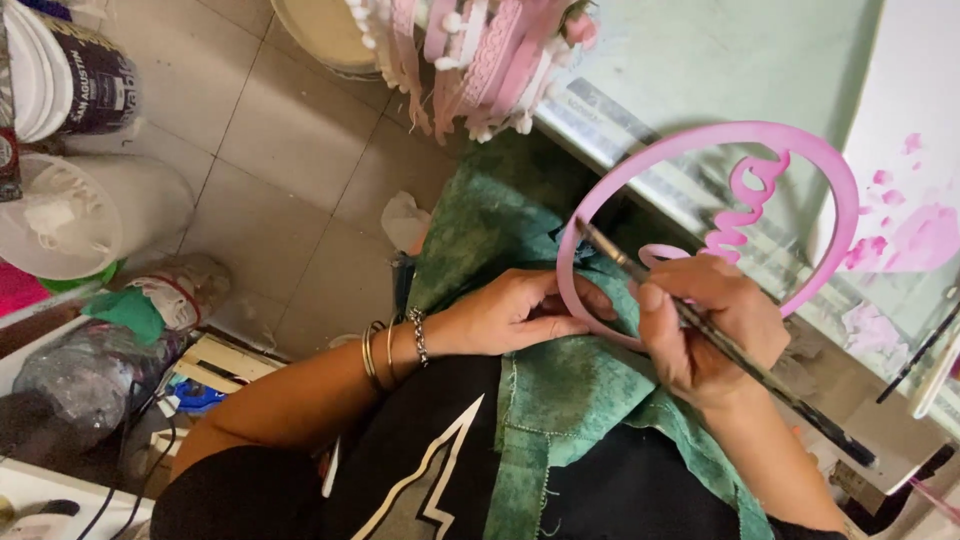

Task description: The person is painting a pink wooden name sign that says 'Alma' using a small paintbrush and pink paint on a workshop table.

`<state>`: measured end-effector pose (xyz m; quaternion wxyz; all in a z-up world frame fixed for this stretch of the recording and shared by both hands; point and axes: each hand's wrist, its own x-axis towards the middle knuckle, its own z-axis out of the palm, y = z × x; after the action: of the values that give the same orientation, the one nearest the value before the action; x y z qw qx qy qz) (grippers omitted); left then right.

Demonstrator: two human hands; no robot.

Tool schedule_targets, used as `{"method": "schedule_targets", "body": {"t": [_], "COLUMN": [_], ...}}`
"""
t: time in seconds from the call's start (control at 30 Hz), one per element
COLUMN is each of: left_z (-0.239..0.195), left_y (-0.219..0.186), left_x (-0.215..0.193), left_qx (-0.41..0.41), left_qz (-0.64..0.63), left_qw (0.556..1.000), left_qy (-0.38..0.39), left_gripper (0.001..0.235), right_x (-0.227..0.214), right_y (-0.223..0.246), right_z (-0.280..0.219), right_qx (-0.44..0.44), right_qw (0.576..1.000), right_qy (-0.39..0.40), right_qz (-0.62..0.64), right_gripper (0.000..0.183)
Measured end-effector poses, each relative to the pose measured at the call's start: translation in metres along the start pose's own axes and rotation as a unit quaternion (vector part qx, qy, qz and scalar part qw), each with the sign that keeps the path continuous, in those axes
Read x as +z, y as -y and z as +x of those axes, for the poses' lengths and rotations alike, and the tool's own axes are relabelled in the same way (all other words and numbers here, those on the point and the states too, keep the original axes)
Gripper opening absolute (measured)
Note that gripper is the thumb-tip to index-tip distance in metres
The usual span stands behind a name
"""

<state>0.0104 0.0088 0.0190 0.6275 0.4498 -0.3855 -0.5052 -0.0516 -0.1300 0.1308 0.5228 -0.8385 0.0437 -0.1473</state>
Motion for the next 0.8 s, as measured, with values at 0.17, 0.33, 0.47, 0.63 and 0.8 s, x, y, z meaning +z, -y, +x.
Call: {"method": "schedule_targets", "body": {"t": [0.17, 0.33, 0.47, 0.63, 0.8], "left_z": [-0.001, 0.0, -0.002, -0.002, -0.005], "left_y": [-0.002, -0.001, 0.007, -0.009, -0.031], "left_x": [0.001, 0.001, 0.001, 0.0, -0.004], "left_qx": [0.006, 0.025, 0.038, 0.01, 0.019], "left_qz": [-0.028, -0.004, 0.032, -0.003, -0.006], "left_qw": [1.0, 1.0, 0.999, 0.999, 0.997], "left_qy": [0.0, -0.008, -0.008, -0.036, -0.08], "left_gripper": [0.023, 0.021, 0.02, 0.028, 0.032], "right_x": [-0.007, -0.007, -0.021, -0.16, -0.089], "right_y": [-0.014, -0.003, -0.018, -0.052, -0.067], "right_z": [-0.023, -0.014, -0.033, -0.09, -0.138], "right_qx": [-0.085, -0.013, -0.04, 0.264, -0.111], "right_qw": [0.972, 0.985, 0.991, 0.96, 0.885], "right_qy": [-0.019, 0.038, 0.041, 0.09, -0.436], "right_qz": [-0.221, -0.165, -0.121, -0.001, -0.12], "right_gripper": [0.027, 0.036, 0.015, 0.018, 0.035]}}
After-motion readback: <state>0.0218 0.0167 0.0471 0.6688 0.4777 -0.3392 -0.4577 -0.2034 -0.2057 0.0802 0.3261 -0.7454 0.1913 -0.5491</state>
